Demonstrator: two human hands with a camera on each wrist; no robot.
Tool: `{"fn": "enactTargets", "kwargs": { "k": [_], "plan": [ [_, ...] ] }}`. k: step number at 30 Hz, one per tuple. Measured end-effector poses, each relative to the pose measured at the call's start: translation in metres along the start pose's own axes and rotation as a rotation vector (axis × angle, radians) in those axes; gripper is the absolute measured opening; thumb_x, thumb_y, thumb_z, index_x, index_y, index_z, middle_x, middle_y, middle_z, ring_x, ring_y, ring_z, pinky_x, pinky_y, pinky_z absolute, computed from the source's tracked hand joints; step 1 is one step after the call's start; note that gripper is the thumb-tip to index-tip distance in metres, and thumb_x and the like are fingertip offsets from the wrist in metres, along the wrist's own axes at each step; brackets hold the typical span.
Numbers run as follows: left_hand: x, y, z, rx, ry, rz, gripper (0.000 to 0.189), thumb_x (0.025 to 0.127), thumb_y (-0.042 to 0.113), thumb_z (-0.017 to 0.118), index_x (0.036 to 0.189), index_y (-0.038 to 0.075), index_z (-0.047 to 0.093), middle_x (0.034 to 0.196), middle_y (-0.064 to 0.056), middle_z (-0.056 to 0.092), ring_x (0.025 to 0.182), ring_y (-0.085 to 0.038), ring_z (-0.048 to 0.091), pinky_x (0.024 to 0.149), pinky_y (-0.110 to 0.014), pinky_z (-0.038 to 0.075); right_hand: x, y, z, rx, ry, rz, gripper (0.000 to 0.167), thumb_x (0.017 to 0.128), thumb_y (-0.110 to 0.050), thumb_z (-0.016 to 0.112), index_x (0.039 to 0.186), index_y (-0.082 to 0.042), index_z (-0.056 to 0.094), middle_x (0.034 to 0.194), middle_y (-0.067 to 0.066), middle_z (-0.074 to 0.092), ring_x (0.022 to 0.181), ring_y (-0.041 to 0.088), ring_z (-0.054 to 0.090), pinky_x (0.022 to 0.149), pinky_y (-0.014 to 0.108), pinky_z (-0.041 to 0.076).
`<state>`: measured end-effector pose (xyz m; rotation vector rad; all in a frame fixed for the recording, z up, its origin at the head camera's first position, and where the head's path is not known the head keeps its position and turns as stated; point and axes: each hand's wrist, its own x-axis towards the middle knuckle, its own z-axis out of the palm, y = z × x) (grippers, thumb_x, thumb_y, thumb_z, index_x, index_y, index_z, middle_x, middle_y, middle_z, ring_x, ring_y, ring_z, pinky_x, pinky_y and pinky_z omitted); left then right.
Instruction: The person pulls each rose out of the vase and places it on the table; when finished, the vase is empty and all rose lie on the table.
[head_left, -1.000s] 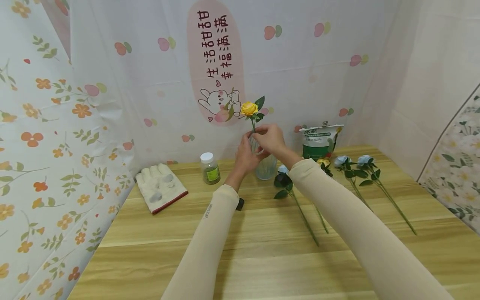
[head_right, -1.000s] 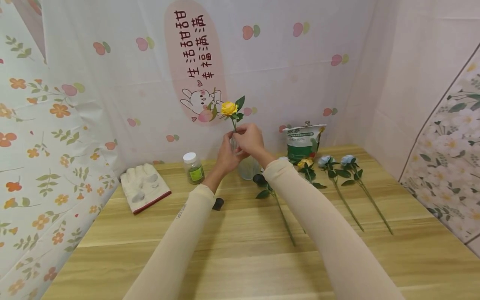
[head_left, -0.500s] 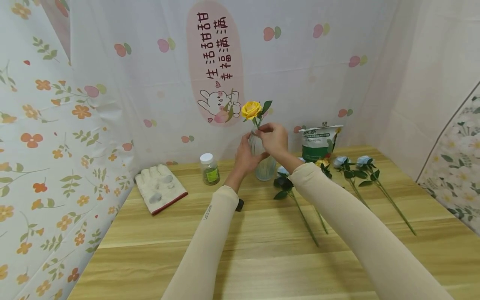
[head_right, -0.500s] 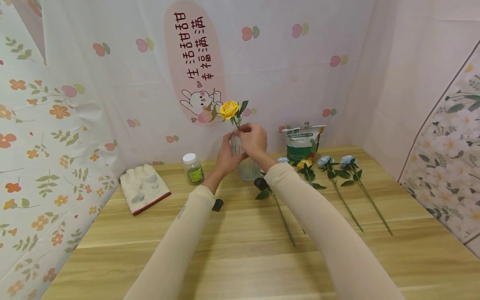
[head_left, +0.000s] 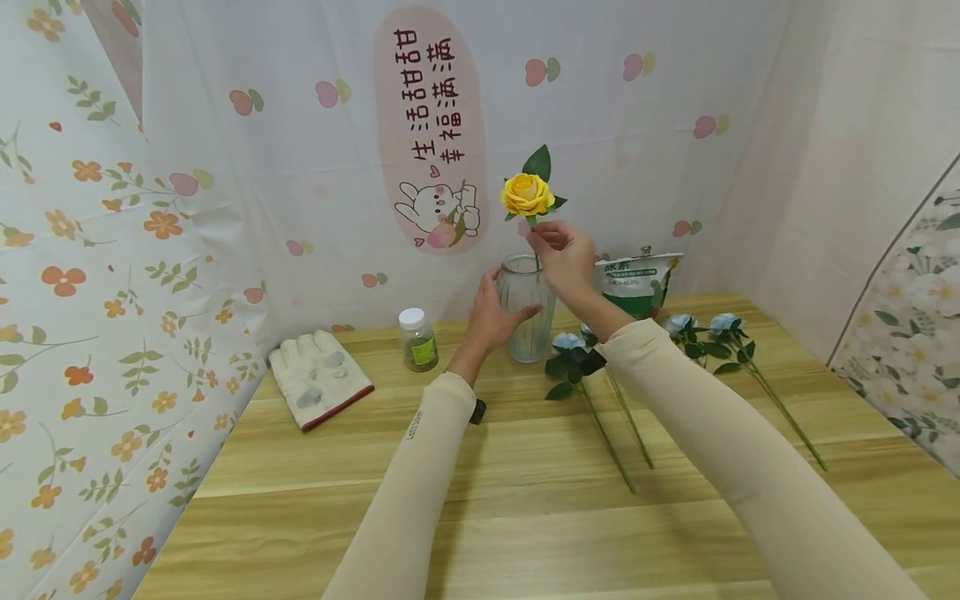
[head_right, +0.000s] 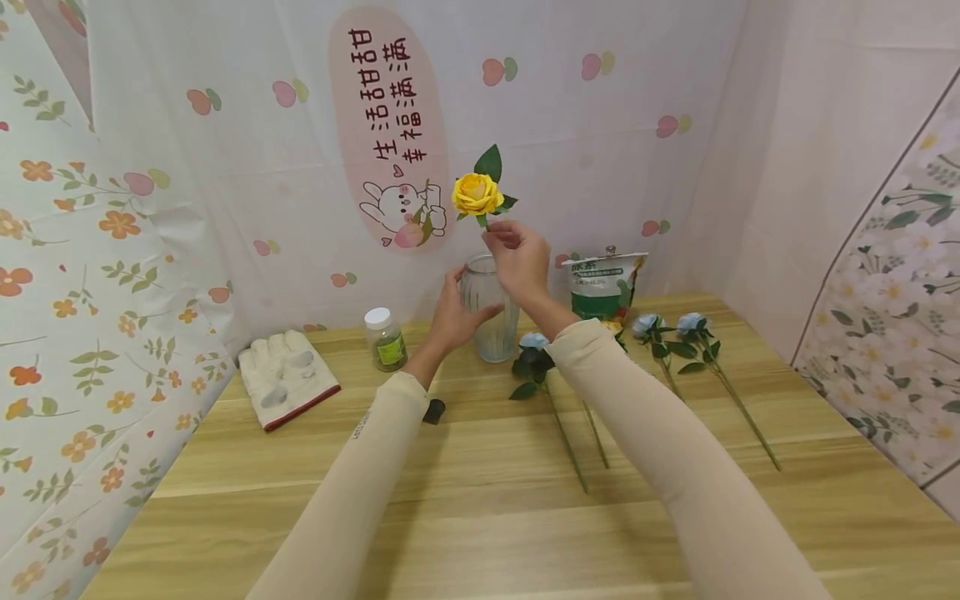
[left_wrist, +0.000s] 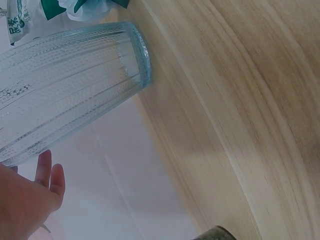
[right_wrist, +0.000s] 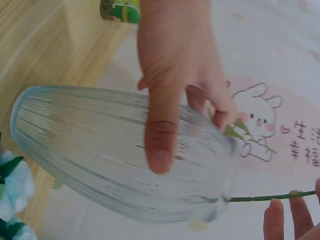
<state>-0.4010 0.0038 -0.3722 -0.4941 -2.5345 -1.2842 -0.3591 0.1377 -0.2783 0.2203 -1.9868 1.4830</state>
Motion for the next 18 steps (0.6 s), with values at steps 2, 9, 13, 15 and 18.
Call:
{"fn": "enactTargets", "kwargs": {
  "k": [2,9,13,15,18],
  "plan": [
    [0.0,0.0,0.001,0.004,0.003,0.004,0.101,0.08,0.056,0.077,0.154,0.014,0.022,0.156,-0.013,0.035,0.141,-0.032,0.036,0.111,-0.049,0.035,0.001,-0.003,-0.005,0.033,-0.001,-0.017,0.029,0.095,-0.025,0.069,0.109,0.0,0.071,0.107,0.014,0.072,0.101,0.023,0.067,0.087,0.035,0.053],
    [0.0,0.0,0.001,0.027,0.013,0.018,0.1,0.08,0.055,0.077,0.154,0.015,0.022,0.155,-0.012,0.036,0.139,-0.032,0.039,0.11,-0.05,0.037,0.003,-0.021,-0.022,0.172,0.015,-0.115,0.023,0.092,-0.016,0.072,0.109,0.0,0.072,0.104,0.01,0.074,0.084,0.016,0.07,0.056,0.02,0.053],
    [-0.001,-0.001,0.001,0.024,0.009,0.025,0.1,0.081,0.054,0.077,0.154,0.014,0.021,0.156,-0.012,0.035,0.14,-0.032,0.038,0.11,-0.05,0.036,0.004,-0.036,-0.033,0.24,0.052,-0.165,0.022,0.091,-0.015,0.073,0.107,0.0,0.073,0.099,0.007,0.075,0.077,0.013,0.072,0.052,0.02,0.052],
    [-0.001,-0.001,0.0,0.023,0.007,0.027,0.1,0.082,0.053,0.076,0.155,0.014,0.02,0.156,-0.012,0.034,0.14,-0.032,0.038,0.11,-0.05,0.036,0.004,-0.043,-0.038,0.266,0.075,-0.199,0.021,0.09,-0.014,0.074,0.106,0.0,0.073,0.097,0.005,0.076,0.075,0.013,0.072,0.052,0.02,0.052],
    [-0.002,-0.001,0.0,0.024,0.005,0.025,0.099,0.082,0.053,0.076,0.155,0.015,0.02,0.156,-0.011,0.033,0.14,-0.032,0.037,0.111,-0.05,0.035,0.005,-0.053,-0.045,0.325,0.096,-0.228,0.017,0.089,-0.011,0.075,0.103,-0.003,0.075,0.093,0.002,0.076,0.072,0.011,0.072,0.051,0.02,0.051]
  ]
}}
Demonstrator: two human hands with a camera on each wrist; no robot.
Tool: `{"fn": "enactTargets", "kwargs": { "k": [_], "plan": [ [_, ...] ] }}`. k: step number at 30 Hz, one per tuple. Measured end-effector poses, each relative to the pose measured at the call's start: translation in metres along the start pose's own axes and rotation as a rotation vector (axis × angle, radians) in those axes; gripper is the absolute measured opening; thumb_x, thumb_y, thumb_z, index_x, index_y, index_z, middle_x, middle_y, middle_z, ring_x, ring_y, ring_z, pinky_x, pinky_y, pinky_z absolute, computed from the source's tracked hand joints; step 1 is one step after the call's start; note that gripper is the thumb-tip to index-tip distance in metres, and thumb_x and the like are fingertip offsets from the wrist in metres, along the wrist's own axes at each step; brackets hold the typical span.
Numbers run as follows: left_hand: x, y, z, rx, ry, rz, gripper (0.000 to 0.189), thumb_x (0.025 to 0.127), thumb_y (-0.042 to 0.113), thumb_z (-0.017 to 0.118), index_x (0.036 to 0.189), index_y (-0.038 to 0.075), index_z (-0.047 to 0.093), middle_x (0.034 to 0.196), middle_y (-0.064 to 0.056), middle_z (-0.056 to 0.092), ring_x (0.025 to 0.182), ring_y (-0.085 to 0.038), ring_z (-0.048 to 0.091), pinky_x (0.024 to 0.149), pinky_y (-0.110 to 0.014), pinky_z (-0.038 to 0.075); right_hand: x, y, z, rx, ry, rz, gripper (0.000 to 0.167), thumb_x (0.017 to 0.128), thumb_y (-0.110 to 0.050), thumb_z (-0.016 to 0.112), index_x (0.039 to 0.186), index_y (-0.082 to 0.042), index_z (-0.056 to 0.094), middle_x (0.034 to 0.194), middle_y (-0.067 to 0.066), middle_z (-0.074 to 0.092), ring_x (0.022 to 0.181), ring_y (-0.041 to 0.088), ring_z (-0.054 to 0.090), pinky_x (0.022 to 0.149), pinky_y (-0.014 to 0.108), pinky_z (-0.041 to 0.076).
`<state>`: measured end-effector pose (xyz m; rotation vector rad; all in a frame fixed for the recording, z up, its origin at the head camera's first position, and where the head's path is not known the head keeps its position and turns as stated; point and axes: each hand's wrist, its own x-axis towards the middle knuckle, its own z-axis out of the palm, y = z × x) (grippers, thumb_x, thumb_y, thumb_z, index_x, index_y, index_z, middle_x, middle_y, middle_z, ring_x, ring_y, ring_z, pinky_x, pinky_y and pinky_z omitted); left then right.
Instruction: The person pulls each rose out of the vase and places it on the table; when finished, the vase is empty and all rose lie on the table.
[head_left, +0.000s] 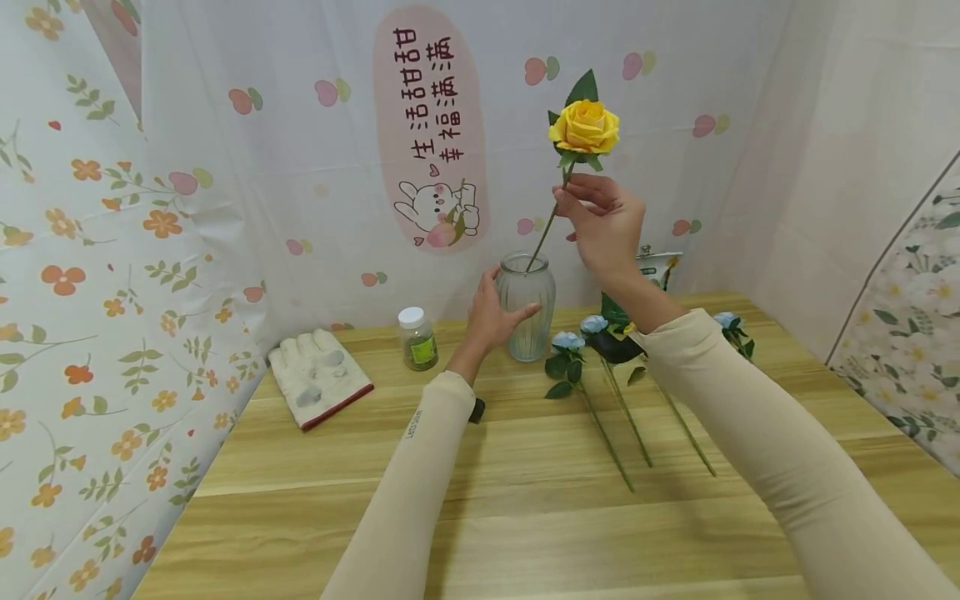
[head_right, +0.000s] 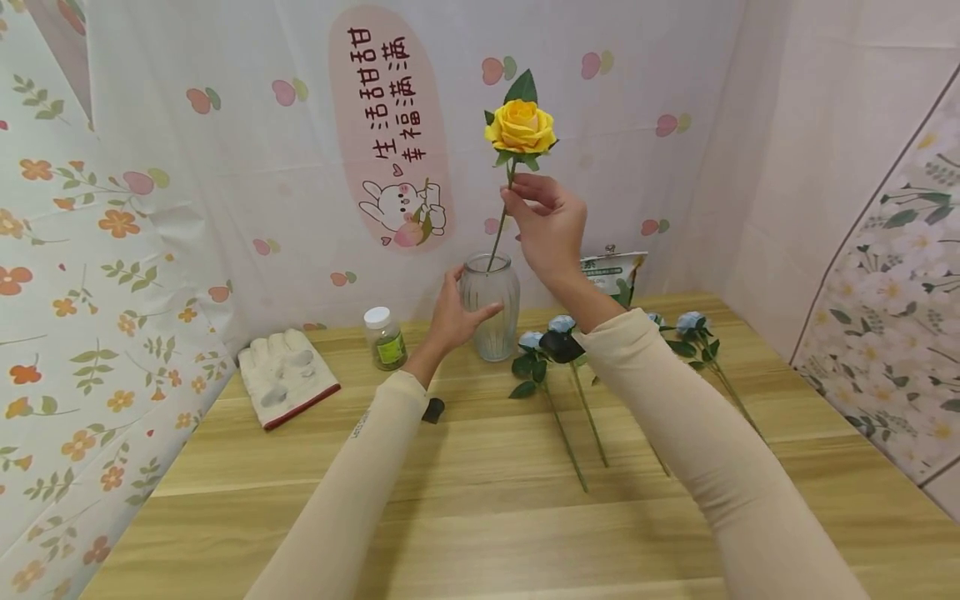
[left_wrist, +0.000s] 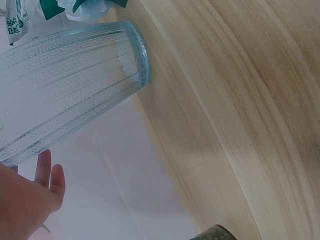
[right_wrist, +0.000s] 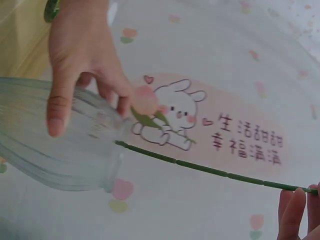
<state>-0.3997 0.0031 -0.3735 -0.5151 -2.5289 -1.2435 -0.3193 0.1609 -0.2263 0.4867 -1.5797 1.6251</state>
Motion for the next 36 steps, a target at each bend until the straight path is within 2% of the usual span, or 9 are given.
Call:
{"fn": "enactTargets", "kwargs": {
  "k": [6,8,16,24,29,36],
  "plan": [
    [-0.001,-0.001,0.0,0.005,-0.003,-0.007,0.099,0.082,0.053,0.076,0.155,0.016,0.019,0.157,-0.01,0.032,0.141,-0.031,0.036,0.111,-0.051,0.034,0.001,-0.021,-0.007,0.045,0.014,-0.066,0.018,0.087,-0.009,0.076,0.104,-0.003,0.075,0.09,-0.001,0.076,0.069,0.013,0.072,0.049,0.021,0.051],
    [0.0,-0.001,0.0,0.001,-0.003,-0.01,0.099,0.082,0.054,0.076,0.155,0.016,0.019,0.157,-0.01,0.032,0.141,-0.032,0.036,0.111,-0.051,0.034,-0.001,-0.028,-0.009,0.053,-0.005,-0.057,0.018,0.087,-0.008,0.076,0.105,-0.003,0.076,0.089,0.0,0.076,0.068,0.013,0.072,0.049,0.02,0.051],
    [0.0,-0.003,0.0,-0.01,-0.008,-0.024,0.098,0.083,0.052,0.076,0.154,0.017,0.02,0.157,-0.01,0.032,0.141,-0.033,0.036,0.111,-0.052,0.034,-0.025,-0.034,-0.021,0.02,-0.141,0.092,0.028,0.088,-0.009,0.075,0.114,0.0,0.072,0.089,-0.003,0.076,0.067,0.013,0.072,0.047,0.021,0.049],
    [-0.001,-0.002,-0.001,-0.025,-0.017,-0.014,0.097,0.083,0.052,0.076,0.154,0.016,0.02,0.157,-0.011,0.031,0.141,-0.034,0.036,0.111,-0.053,0.034,-0.049,-0.025,-0.035,-0.011,-0.253,0.146,0.03,0.088,-0.004,0.074,0.116,0.004,0.069,0.09,-0.004,0.076,0.067,0.013,0.072,0.044,0.023,0.047],
    [-0.001,-0.003,0.0,-0.021,-0.02,-0.009,0.098,0.083,0.054,0.075,0.155,0.016,0.019,0.158,-0.011,0.031,0.141,-0.033,0.035,0.111,-0.052,0.034,-0.065,-0.018,-0.042,-0.056,-0.321,0.236,0.032,0.087,-0.005,0.076,0.117,0.003,0.068,0.09,-0.007,0.075,0.069,0.012,0.072,0.042,0.025,0.046],
    [-0.001,-0.002,0.0,-0.021,-0.014,-0.009,0.099,0.083,0.054,0.076,0.154,0.015,0.019,0.157,-0.011,0.031,0.141,-0.034,0.036,0.111,-0.052,0.033,-0.086,-0.006,-0.053,-0.13,-0.422,0.355,0.038,0.09,-0.008,0.073,0.124,0.006,0.064,0.091,-0.007,0.073,0.069,0.011,0.071,0.041,0.026,0.044]
  ]
}}
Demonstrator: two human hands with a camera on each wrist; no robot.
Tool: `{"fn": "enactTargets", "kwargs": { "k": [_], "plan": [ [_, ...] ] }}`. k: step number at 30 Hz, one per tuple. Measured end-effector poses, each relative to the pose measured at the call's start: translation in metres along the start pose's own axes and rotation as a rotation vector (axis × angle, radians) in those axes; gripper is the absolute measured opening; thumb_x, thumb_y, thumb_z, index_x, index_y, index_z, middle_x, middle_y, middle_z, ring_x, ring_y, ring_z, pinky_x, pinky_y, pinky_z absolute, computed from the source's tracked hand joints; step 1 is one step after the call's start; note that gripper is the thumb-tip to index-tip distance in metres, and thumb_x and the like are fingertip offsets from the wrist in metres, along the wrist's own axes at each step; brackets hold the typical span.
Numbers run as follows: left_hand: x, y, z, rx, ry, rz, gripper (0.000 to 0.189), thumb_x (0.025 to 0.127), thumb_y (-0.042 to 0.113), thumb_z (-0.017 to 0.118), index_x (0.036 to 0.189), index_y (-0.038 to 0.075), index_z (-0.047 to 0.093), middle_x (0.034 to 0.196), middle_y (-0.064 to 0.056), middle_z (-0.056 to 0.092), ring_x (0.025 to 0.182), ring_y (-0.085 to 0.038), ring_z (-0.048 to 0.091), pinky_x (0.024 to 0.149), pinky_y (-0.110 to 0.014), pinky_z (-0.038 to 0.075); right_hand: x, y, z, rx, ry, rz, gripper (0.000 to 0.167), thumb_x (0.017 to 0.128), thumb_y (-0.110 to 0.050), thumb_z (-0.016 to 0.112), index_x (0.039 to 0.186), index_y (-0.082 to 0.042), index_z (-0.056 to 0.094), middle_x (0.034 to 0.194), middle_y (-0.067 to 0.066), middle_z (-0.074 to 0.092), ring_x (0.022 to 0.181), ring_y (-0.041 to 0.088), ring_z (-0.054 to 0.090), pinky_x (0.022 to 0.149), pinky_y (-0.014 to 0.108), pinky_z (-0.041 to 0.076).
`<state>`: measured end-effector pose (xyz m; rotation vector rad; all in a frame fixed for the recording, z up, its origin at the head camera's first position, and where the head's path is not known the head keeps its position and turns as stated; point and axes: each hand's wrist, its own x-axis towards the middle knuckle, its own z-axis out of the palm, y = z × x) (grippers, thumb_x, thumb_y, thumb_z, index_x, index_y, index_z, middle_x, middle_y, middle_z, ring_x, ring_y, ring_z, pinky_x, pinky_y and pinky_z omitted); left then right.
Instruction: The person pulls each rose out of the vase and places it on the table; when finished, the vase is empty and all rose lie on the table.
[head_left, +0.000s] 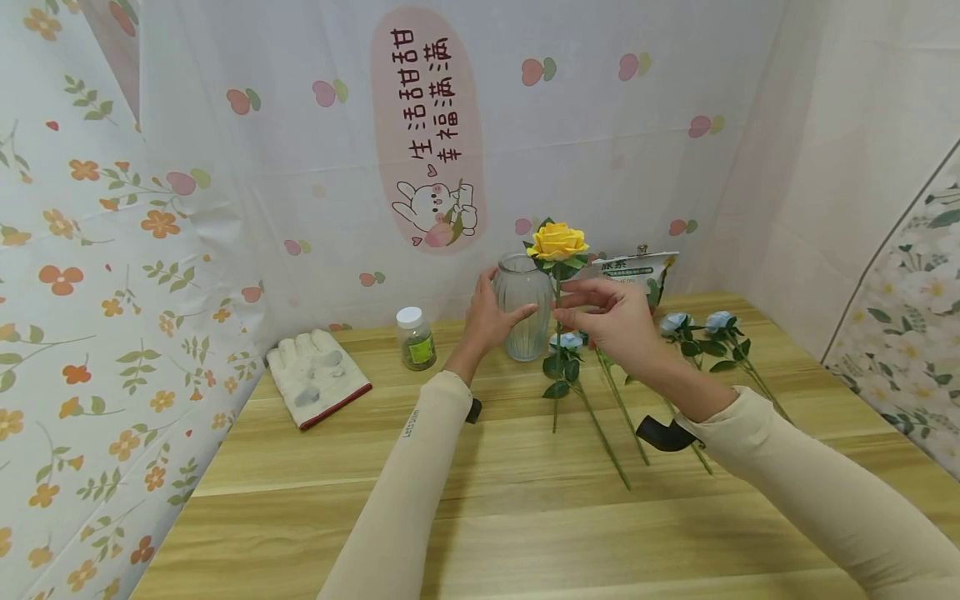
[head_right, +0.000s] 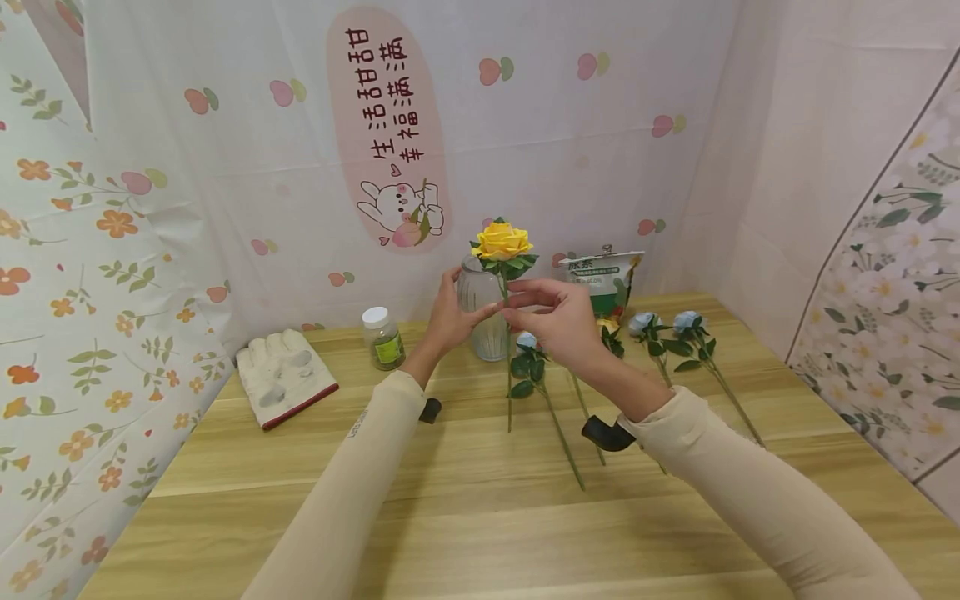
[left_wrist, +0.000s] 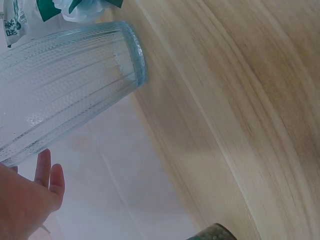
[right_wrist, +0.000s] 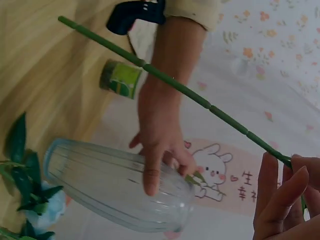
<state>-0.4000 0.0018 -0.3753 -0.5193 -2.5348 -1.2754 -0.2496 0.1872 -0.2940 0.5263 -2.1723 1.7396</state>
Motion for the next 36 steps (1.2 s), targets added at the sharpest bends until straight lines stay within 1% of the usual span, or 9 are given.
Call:
{"fn": "enactTargets", "kwargs": {
  "k": [4,10,14,17,21,25,28,32,36],
  "plan": [
    [0.0,0.0,0.001,0.006,0.01,-0.001,0.098,0.083,0.05,0.078,0.154,0.015,0.02,0.157,-0.011,0.032,0.14,-0.034,0.036,0.111,-0.052,0.033,-0.007,0.011,-0.001,-0.023,-0.048,0.104,0.041,0.089,-0.011,0.075,0.125,0.003,0.063,0.092,-0.002,0.074,0.067,0.013,0.07,0.042,0.029,0.044],
    [0.001,-0.001,0.002,0.033,0.011,0.009,0.095,0.084,0.042,0.079,0.153,0.013,0.021,0.156,-0.012,0.034,0.139,-0.033,0.039,0.11,-0.051,0.035,-0.017,0.03,-0.002,-0.013,-0.132,0.248,0.042,0.087,-0.006,0.076,0.125,0.005,0.063,0.097,0.008,0.075,0.068,0.018,0.07,0.041,0.028,0.038],
    [0.001,-0.001,0.001,0.024,0.014,0.005,0.09,0.086,0.033,0.079,0.153,0.012,0.022,0.156,-0.012,0.034,0.139,-0.032,0.039,0.11,-0.052,0.035,-0.023,0.041,-0.001,0.015,-0.202,0.329,0.045,0.087,-0.005,0.075,0.127,0.008,0.06,0.094,0.004,0.075,0.068,0.017,0.07,0.041,0.025,0.033],
    [0.0,-0.001,0.0,0.018,0.013,0.006,0.091,0.087,0.037,0.077,0.154,0.013,0.021,0.157,-0.011,0.032,0.14,-0.032,0.038,0.11,-0.052,0.035,-0.027,0.048,-0.001,0.044,-0.249,0.39,0.047,0.087,-0.005,0.073,0.129,0.009,0.058,0.093,0.002,0.075,0.067,0.016,0.071,0.041,0.023,0.03],
    [-0.001,-0.002,0.0,0.01,0.008,0.021,0.097,0.084,0.05,0.076,0.154,0.014,0.02,0.157,-0.011,0.032,0.14,-0.033,0.037,0.11,-0.053,0.035,-0.031,0.06,0.001,0.058,-0.309,0.485,0.047,0.087,0.0,0.07,0.131,0.008,0.056,0.099,0.008,0.075,0.068,0.017,0.071,0.041,0.022,0.029],
    [-0.002,-0.001,0.0,0.004,0.007,0.024,0.1,0.082,0.052,0.077,0.155,0.014,0.02,0.157,-0.012,0.031,0.14,-0.033,0.036,0.11,-0.053,0.035,-0.035,0.073,0.004,0.055,-0.349,0.571,0.047,0.087,0.004,0.068,0.132,0.007,0.055,0.107,0.015,0.073,0.071,0.018,0.072,0.042,0.022,0.028],
    [-0.003,-0.001,0.0,0.005,0.007,0.024,0.1,0.082,0.052,0.077,0.155,0.015,0.019,0.157,-0.011,0.03,0.141,-0.033,0.036,0.11,-0.052,0.035,-0.039,0.082,0.007,0.042,-0.369,0.612,0.047,0.087,0.003,0.069,0.132,0.006,0.055,0.112,0.018,0.071,0.073,0.02,0.073,0.042,0.022,0.027],
    [-0.002,-0.003,0.001,0.007,0.015,0.031,0.101,0.082,0.052,0.077,0.155,0.014,0.019,0.157,-0.011,0.031,0.14,-0.033,0.036,0.111,-0.052,0.034,-0.041,0.091,0.013,0.013,-0.399,0.632,0.046,0.087,0.001,0.07,0.131,0.003,0.057,0.116,0.02,0.069,0.073,0.021,0.073,0.042,0.021,0.029],
    [-0.002,-0.003,0.001,0.002,0.018,0.037,0.101,0.081,0.052,0.078,0.155,0.014,0.02,0.157,-0.011,0.031,0.141,-0.032,0.036,0.111,-0.052,0.034,-0.043,0.098,0.018,0.007,-0.413,0.645,0.045,0.087,0.001,0.068,0.13,0.005,0.057,0.115,0.02,0.069,0.068,0.019,0.072,0.042,0.021,0.032]
  ]
}}
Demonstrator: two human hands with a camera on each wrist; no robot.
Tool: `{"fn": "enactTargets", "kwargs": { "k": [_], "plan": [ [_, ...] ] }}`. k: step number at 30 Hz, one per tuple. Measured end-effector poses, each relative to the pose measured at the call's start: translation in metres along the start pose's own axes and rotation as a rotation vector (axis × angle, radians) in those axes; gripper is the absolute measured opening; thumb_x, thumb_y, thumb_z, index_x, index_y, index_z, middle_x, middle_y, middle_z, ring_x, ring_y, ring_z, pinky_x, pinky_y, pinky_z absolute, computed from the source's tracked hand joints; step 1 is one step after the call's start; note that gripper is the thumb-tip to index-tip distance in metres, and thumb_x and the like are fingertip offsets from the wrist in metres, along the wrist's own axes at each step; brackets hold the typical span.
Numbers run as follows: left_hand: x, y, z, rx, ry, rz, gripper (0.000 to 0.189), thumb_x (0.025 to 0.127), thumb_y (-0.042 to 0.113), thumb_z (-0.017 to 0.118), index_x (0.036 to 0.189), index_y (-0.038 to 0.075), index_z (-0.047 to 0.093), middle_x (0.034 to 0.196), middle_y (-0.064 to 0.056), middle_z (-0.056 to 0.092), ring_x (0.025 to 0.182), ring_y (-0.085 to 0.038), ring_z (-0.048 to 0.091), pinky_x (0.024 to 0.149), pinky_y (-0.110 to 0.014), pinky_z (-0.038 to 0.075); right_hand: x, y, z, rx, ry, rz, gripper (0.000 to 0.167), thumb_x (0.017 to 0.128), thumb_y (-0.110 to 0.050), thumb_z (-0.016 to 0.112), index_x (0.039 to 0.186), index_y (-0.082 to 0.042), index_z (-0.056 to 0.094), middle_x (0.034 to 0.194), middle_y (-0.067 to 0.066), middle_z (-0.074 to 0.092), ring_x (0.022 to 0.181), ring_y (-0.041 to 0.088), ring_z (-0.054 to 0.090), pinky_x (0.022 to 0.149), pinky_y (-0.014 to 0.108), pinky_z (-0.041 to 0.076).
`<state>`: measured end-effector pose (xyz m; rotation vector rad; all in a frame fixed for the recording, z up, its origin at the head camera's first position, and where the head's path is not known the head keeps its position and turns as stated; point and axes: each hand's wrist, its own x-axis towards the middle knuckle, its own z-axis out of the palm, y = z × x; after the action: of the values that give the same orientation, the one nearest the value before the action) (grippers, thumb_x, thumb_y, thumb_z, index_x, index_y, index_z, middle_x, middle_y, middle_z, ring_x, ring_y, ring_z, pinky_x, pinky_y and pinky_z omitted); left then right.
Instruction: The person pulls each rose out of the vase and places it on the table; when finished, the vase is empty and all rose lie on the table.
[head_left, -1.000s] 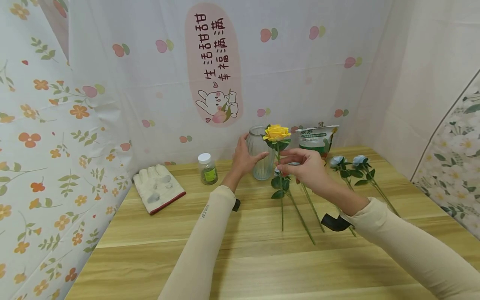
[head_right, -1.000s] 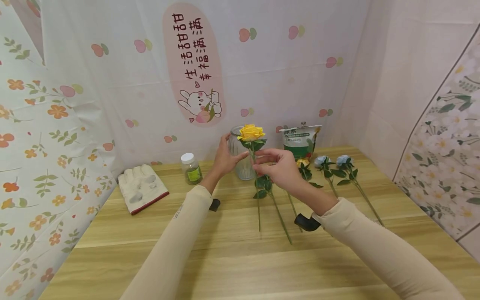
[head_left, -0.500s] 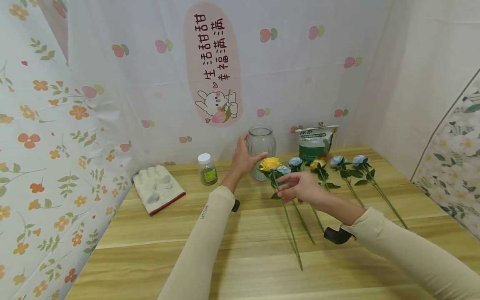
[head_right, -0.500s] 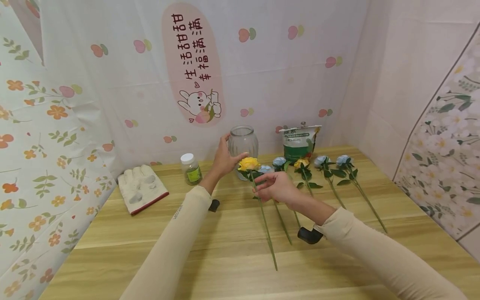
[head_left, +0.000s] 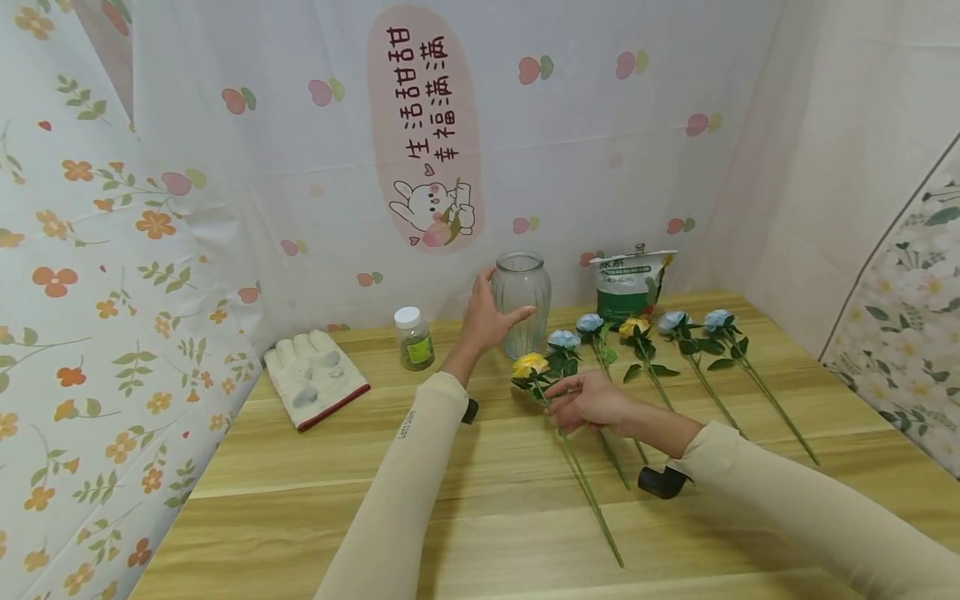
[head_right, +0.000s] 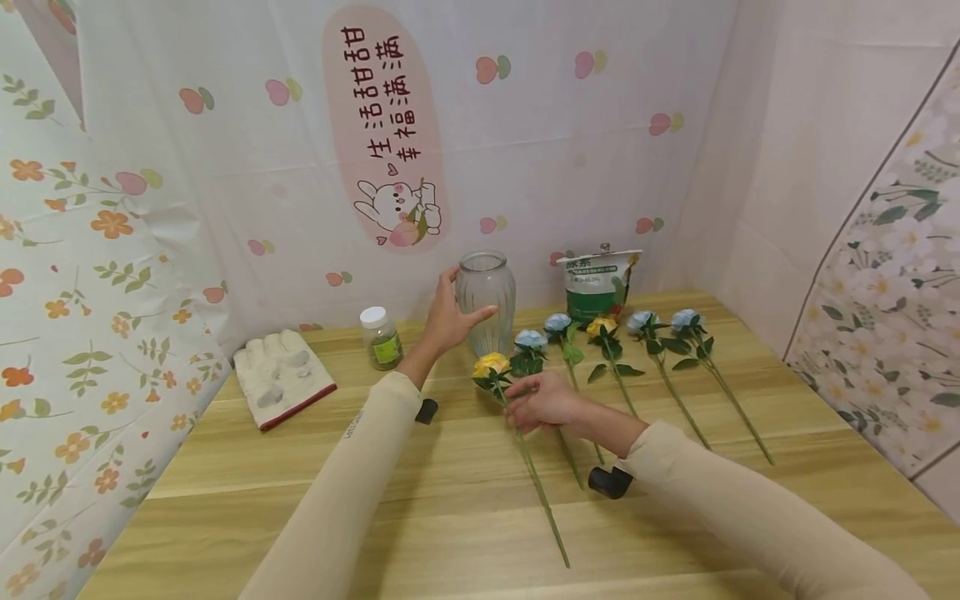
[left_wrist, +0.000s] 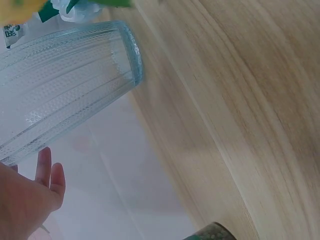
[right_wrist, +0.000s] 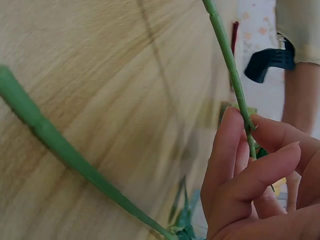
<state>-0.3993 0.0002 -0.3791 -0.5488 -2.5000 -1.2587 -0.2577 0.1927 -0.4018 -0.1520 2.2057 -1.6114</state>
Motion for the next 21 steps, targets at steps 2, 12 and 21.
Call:
{"fn": "enactTargets", "kwargs": {
  "k": [2,12,21],
  "plan": [
    [0.0,0.0,0.0,-0.001,-0.002,0.002,0.101,0.081,0.052,0.078,0.155,0.014,0.02,0.157,-0.011,0.031,0.141,-0.032,0.036,0.111,-0.052,0.034,0.003,0.002,0.003,0.013,0.006,0.011,0.045,0.086,0.002,0.069,0.129,0.006,0.058,0.112,0.02,0.07,0.064,0.018,0.071,0.042,0.021,0.037],
    [-0.003,-0.004,-0.002,-0.006,-0.014,0.009,0.1,0.082,0.051,0.077,0.155,0.015,0.019,0.158,-0.01,0.03,0.14,-0.033,0.036,0.11,-0.054,0.035,0.016,0.01,0.011,0.037,0.032,0.086,0.041,0.085,0.006,0.071,0.124,0.007,0.06,0.1,0.015,0.073,0.057,0.019,0.068,0.05,0.025,0.053],
    [-0.001,0.005,-0.009,0.062,-0.019,-0.011,0.1,0.083,0.052,0.076,0.156,0.014,0.018,0.157,-0.01,0.031,0.139,-0.033,0.038,0.109,-0.053,0.035,0.015,0.007,0.009,-0.031,0.034,0.002,0.037,0.085,0.01,0.067,0.121,0.014,0.059,0.101,0.022,0.07,0.075,0.021,0.07,0.066,0.037,0.059]
  ]
}}
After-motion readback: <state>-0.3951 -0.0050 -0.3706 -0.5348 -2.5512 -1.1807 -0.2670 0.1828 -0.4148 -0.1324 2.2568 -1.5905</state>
